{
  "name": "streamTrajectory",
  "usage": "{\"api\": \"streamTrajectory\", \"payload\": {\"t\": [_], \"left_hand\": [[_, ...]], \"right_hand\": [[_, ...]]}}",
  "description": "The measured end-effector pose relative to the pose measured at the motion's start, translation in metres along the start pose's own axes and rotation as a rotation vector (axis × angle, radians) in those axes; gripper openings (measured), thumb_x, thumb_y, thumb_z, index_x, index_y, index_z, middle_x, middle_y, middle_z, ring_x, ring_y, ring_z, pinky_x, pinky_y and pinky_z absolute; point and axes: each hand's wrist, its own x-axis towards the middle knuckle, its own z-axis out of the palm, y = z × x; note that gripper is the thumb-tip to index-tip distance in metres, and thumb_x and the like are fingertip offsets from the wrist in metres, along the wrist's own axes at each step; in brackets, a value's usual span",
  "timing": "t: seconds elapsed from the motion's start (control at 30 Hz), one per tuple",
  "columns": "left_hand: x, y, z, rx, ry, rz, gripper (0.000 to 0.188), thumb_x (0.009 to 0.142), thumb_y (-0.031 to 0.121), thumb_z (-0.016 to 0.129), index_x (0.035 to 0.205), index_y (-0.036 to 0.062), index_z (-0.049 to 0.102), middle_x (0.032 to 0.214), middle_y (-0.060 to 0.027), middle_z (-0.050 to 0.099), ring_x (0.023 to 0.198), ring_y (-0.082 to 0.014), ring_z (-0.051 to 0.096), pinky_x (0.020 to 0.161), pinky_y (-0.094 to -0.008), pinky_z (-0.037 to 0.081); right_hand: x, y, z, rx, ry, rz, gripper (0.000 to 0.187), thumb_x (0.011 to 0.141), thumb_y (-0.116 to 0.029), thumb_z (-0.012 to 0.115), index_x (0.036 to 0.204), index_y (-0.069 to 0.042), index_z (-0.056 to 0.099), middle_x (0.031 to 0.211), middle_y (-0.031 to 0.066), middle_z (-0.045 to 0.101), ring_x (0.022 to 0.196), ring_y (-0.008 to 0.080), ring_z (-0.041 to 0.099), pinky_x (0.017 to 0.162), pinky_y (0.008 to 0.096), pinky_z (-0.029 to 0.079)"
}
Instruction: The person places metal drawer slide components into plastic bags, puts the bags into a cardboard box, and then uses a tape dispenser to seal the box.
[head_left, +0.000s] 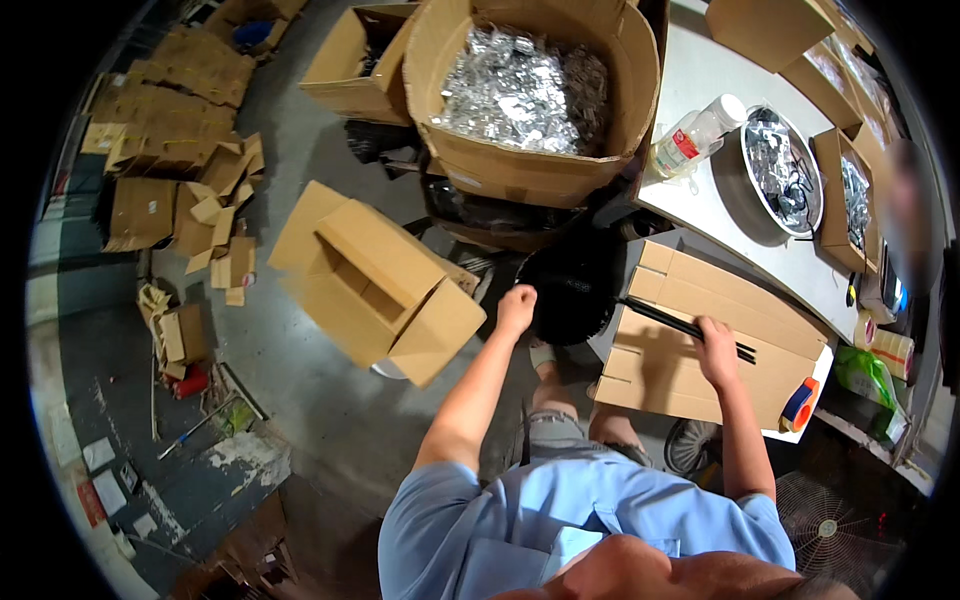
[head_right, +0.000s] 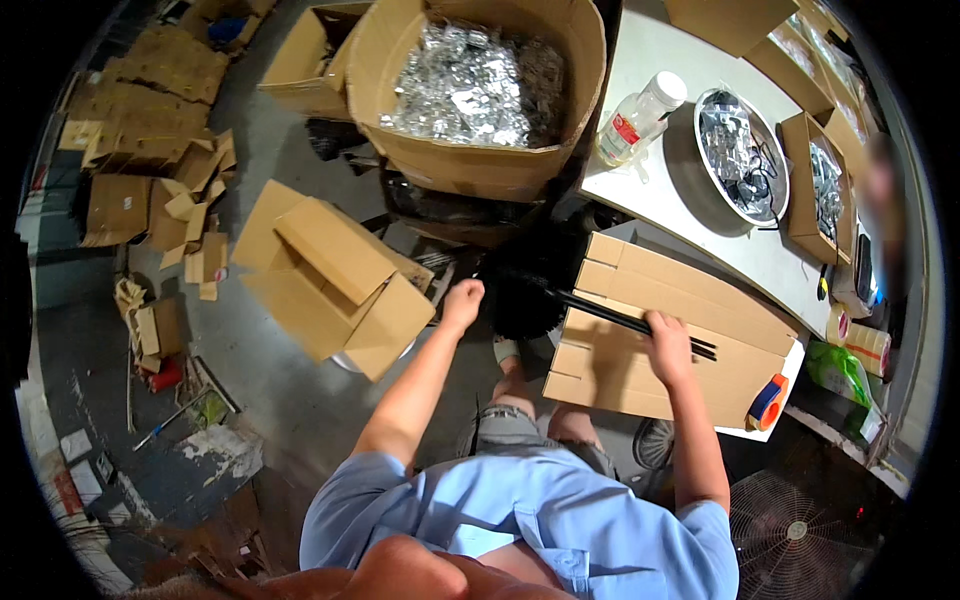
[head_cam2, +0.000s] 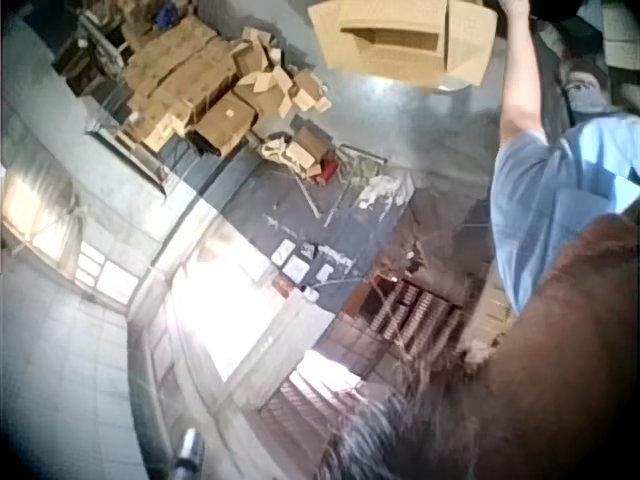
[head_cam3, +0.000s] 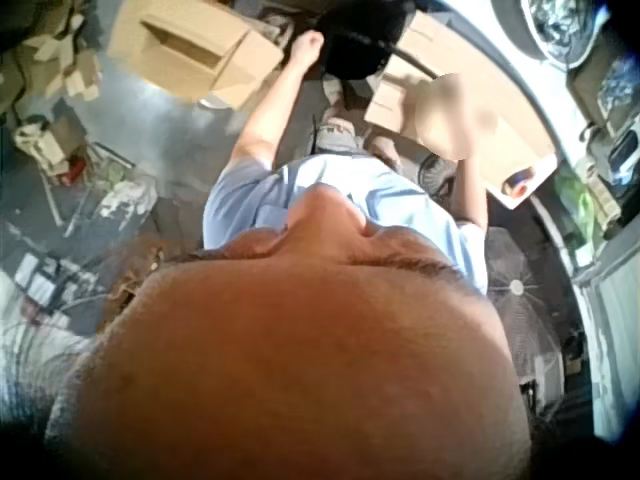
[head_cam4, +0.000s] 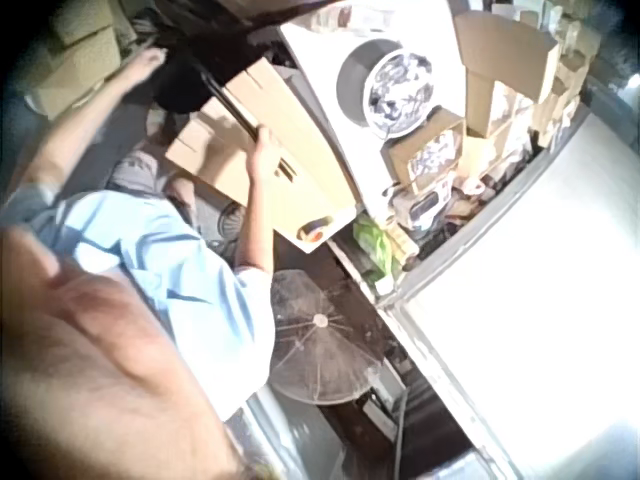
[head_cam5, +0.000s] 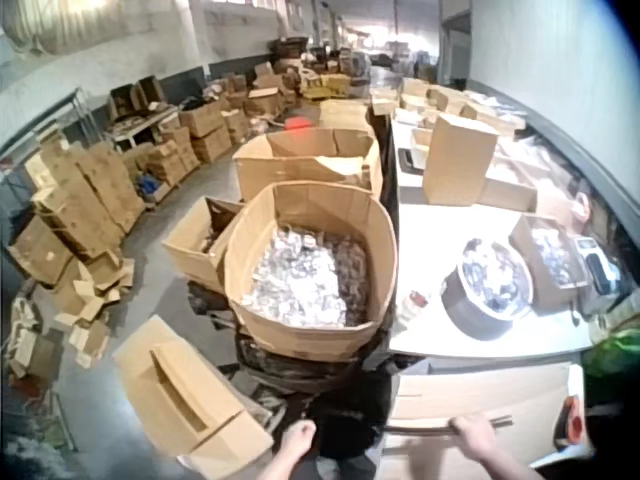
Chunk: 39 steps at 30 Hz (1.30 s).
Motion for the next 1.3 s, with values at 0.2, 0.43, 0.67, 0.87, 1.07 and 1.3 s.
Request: {"api": "streamTrajectory", "payload": {"t": [0.2, 0.43, 0.67, 0.87, 1.07, 1.3], "left_hand": [[0.081, -0.122, 0.085, 0.337, -0.051, -0.459, 0.046, 0.086, 0.032, 0.056, 0.124, 0.0067, 0.050, 0.123, -0.0215, 0.053, 0.114, -0.0368, 0.050, 0.097, -0.0417, 0.041], [0.122, -0.150, 0.101, 0.367, 0.164, -0.357, 0.026, 0.079, 0.022, 0.067, 0.102, 0.0104, 0.064, 0.101, -0.0176, 0.063, 0.095, -0.0373, 0.060, 0.083, -0.0428, 0.048], [0.131, -0.158, 0.092, 0.329, 0.139, -0.357, 0.029, 0.065, 0.013, 0.079, 0.090, 0.0062, 0.068, 0.092, -0.0133, 0.067, 0.086, -0.0301, 0.064, 0.079, -0.0378, 0.051], [0.121, -0.160, 0.071, 0.383, 0.299, -0.600, 0.028, 0.065, 0.018, 0.078, 0.091, 0.0131, 0.068, 0.091, -0.0102, 0.068, 0.089, -0.0283, 0.064, 0.079, -0.0373, 0.050], [0.049, -0.050, 0.055, 0.713, 0.223, -0.262, 0.019, 0.079, 0.008, 0.053, 0.094, 0.0116, 0.064, 0.088, -0.0184, 0.066, 0.086, -0.0371, 0.063, 0.073, -0.0448, 0.051], [-0.089, 0.144, -0.035, 0.739, 0.332, 0.309, 0.005, 0.078, 0.010, 0.056, 0.076, 0.0052, 0.058, 0.075, -0.0180, 0.063, 0.070, -0.0373, 0.062, 0.064, -0.0449, 0.050]], "right_hand": [[-0.029, 0.104, 0.047, -0.293, 0.007, 0.186, 0.030, 0.072, -0.012, 0.062, 0.101, -0.013, 0.057, 0.097, 0.0088, 0.053, 0.097, 0.0293, 0.049, 0.088, 0.0422, 0.037], [-0.065, 0.134, 0.096, -0.283, 0.135, 0.280, 0.067, 0.077, -0.039, 0.056, 0.135, -0.013, 0.035, 0.140, 0.0138, 0.028, 0.134, 0.0364, 0.018, 0.108, 0.0548, 0.009], [-0.062, 0.128, 0.096, -0.234, 0.193, 0.313, 0.065, 0.076, -0.041, 0.054, 0.134, -0.015, 0.038, 0.143, 0.0144, 0.027, 0.134, 0.0369, 0.020, 0.108, 0.0541, 0.011], [-0.056, 0.122, 0.096, -0.201, 0.196, 0.323, 0.063, 0.078, -0.040, 0.052, 0.134, -0.015, 0.038, 0.143, 0.0141, 0.027, 0.135, 0.0347, 0.019, 0.109, 0.0522, 0.010], [-0.061, 0.125, 0.088, -0.266, 0.128, 0.382, 0.068, 0.079, -0.045, 0.050, 0.138, -0.015, 0.032, 0.146, 0.0124, 0.023, 0.137, 0.0333, 0.014, 0.109, 0.0525, 0.008], [-0.062, 0.128, 0.084, -0.179, 0.102, 0.375, 0.070, 0.083, -0.045, 0.049, 0.141, -0.013, 0.027, 0.149, 0.0097, 0.018, 0.138, 0.0358, 0.010, 0.109, 0.0557, 0.007]]}}
